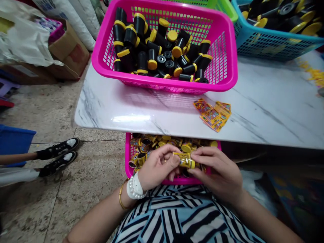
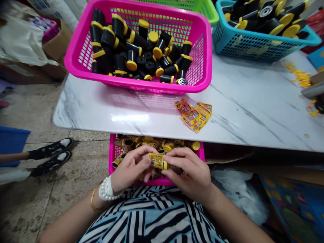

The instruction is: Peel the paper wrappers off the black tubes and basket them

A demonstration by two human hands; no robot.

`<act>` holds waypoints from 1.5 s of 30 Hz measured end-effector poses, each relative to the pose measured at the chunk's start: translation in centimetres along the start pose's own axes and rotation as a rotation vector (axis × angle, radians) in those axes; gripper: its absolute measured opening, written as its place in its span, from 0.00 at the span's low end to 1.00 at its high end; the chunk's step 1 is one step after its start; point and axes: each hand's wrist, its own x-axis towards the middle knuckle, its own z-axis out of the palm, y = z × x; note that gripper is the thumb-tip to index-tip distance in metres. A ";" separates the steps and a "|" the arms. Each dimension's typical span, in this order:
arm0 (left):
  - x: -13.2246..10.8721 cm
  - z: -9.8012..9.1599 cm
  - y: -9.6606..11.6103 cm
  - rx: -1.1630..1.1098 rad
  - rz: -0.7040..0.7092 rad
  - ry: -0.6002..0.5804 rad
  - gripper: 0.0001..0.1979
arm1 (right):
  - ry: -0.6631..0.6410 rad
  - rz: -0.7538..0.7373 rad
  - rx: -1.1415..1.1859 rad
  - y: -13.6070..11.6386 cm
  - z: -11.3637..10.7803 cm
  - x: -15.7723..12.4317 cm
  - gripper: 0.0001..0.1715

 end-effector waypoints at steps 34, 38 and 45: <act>1.0 0.4 -0.3 -0.068 -0.092 0.048 0.23 | -0.013 0.248 0.271 0.5 2.0 -1.2 0.21; 0.9 0.3 -0.9 -0.182 -0.098 0.040 0.23 | 0.004 0.032 0.131 0.4 1.2 -1.1 0.15; 0.6 -0.3 -0.7 -0.288 -0.169 -0.083 0.29 | -0.134 0.110 0.198 0.4 1.1 -1.3 0.26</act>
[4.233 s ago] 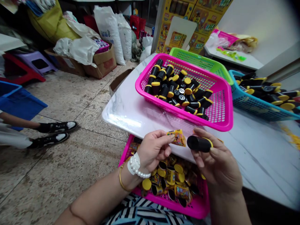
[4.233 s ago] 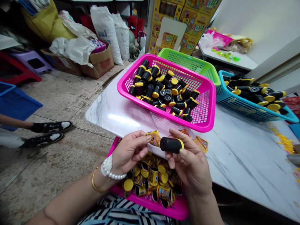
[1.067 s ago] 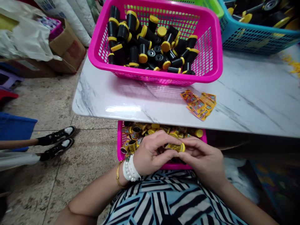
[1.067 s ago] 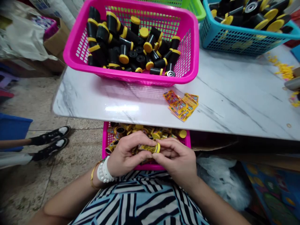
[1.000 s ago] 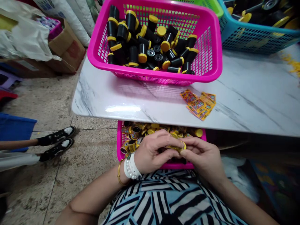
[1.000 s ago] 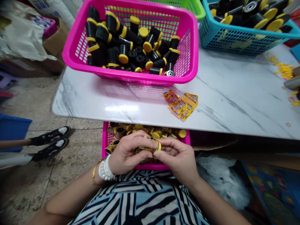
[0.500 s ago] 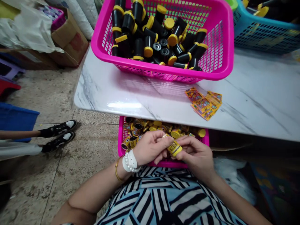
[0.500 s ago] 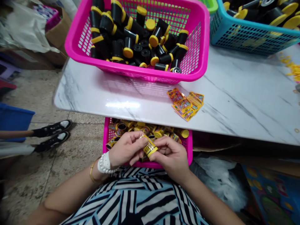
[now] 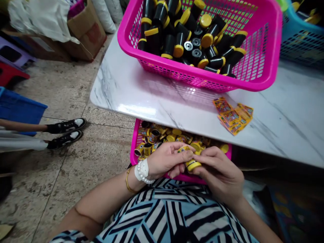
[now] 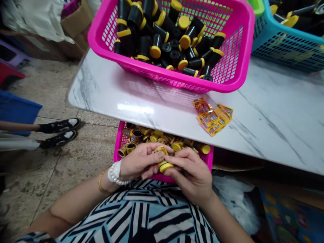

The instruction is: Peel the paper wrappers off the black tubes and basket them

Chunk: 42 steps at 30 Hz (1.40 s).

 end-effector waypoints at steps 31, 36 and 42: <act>1.1 1.9 -0.1 0.020 0.133 0.150 0.21 | 0.333 0.098 -0.206 0.7 1.7 -1.3 0.22; 1.4 1.8 -0.3 0.037 0.151 0.109 0.23 | 0.416 0.241 -0.029 0.4 2.3 -1.3 0.17; 1.9 1.9 -0.3 0.022 0.156 0.137 0.25 | 0.464 0.395 0.189 0.2 2.5 -0.3 0.12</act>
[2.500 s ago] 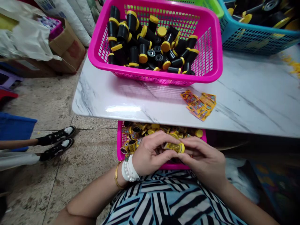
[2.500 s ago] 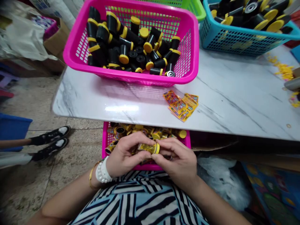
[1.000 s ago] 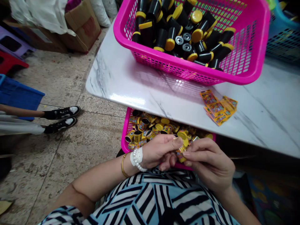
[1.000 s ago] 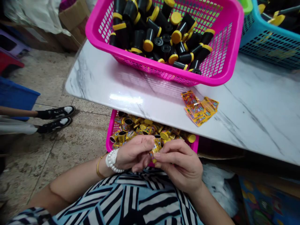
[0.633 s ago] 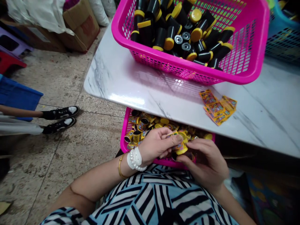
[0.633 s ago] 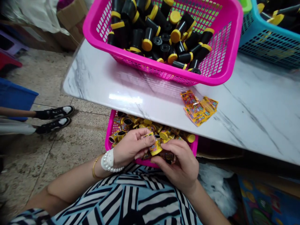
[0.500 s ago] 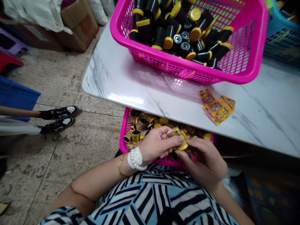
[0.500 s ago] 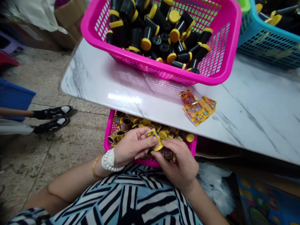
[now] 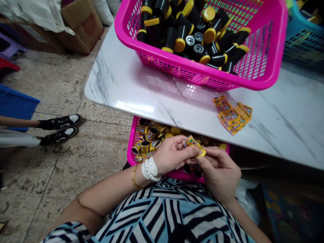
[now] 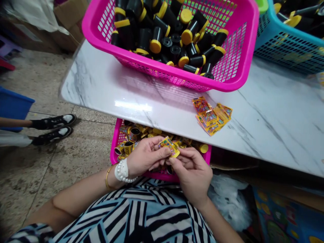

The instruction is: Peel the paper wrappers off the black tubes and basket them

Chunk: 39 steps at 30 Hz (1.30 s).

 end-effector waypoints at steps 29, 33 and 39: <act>0.0 -0.5 0.1 -0.095 -0.145 -0.208 0.26 | -0.332 -0.538 -0.334 -2.0 -2.7 0.7 0.27; 0.0 -0.1 0.0 -0.026 -0.115 -0.164 0.26 | -0.273 -0.638 -0.441 -1.1 -3.0 -0.3 0.24; -0.1 -0.2 -1.0 0.069 -0.170 -0.257 0.35 | -0.306 -0.678 -0.577 -0.1 -5.2 -0.7 0.22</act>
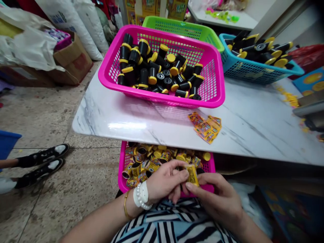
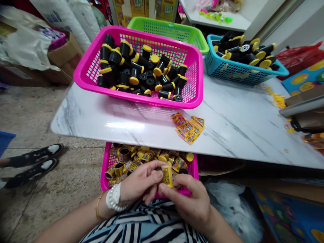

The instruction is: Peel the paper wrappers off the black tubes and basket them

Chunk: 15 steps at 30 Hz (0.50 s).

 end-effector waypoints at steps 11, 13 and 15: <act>-2.4 -0.7 0.8 0.276 0.037 0.199 0.19 | -0.066 -0.210 -0.180 3.5 -1.9 1.3 0.31; -2.7 -0.9 0.9 0.291 0.072 0.245 0.18 | 0.044 -0.175 -0.205 3.5 -3.0 2.3 0.34; -2.7 -1.0 1.2 0.297 0.124 0.286 0.17 | 0.208 -0.110 -0.296 4.0 -3.9 4.0 0.33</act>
